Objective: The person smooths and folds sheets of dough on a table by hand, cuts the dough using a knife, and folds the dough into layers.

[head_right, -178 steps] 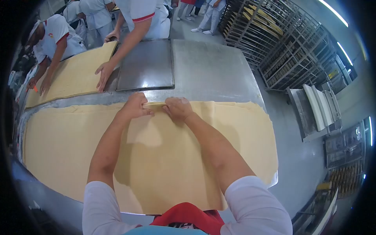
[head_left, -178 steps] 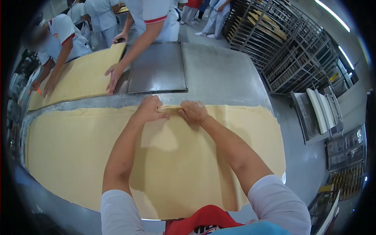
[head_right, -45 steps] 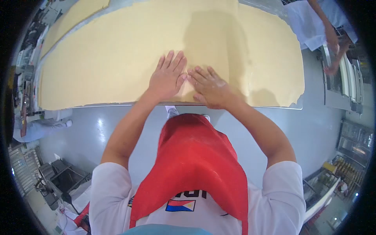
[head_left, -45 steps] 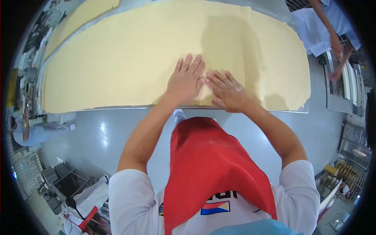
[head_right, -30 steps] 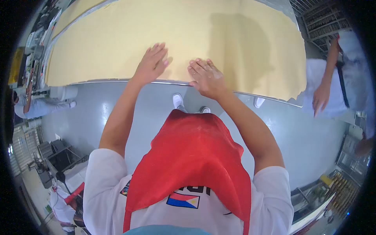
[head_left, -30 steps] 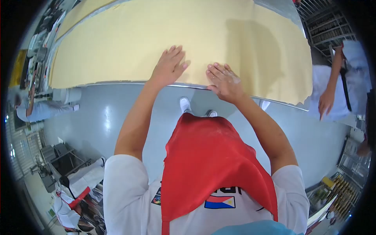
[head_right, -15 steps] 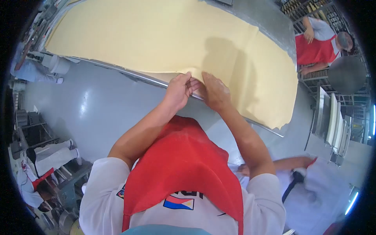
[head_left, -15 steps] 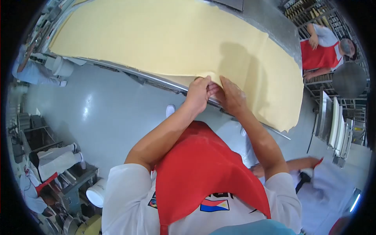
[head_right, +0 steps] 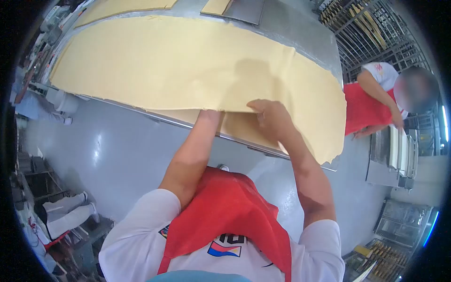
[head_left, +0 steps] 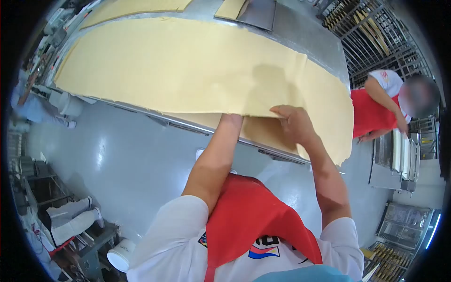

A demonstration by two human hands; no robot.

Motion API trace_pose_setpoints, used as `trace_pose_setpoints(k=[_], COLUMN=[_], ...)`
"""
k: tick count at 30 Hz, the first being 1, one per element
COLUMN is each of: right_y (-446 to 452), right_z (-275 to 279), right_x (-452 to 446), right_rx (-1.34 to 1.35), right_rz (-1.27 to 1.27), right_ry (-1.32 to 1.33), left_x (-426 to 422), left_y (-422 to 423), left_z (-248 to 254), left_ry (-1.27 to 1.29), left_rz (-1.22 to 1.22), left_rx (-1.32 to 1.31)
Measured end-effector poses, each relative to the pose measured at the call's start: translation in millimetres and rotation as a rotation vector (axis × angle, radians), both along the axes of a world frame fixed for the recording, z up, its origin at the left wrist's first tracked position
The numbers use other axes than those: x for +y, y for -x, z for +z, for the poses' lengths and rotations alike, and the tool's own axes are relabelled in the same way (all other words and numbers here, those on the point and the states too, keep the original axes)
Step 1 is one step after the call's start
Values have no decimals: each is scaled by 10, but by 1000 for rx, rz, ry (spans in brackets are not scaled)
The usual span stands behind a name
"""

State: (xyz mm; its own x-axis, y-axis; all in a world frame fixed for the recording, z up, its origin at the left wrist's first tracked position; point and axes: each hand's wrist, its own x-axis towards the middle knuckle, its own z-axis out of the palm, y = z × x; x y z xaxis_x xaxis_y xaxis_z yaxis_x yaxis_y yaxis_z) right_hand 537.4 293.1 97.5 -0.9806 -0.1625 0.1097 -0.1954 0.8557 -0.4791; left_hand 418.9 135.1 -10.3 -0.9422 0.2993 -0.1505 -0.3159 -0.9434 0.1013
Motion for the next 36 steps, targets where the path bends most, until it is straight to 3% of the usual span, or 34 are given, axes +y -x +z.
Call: trace_pose_setpoints(k=[14,36], right_y=[-267,-232], right_z=[-433,-358], right_x=[-44,-56], right_rx=[53,103], right_rz=[18,51], right_ry=[8,-49], left_x=[-119,31], left_y=[53,91], left_z=[-126,-166], left_ry=[52,44], left_rz=[5,-34], left_rx=[50,64])
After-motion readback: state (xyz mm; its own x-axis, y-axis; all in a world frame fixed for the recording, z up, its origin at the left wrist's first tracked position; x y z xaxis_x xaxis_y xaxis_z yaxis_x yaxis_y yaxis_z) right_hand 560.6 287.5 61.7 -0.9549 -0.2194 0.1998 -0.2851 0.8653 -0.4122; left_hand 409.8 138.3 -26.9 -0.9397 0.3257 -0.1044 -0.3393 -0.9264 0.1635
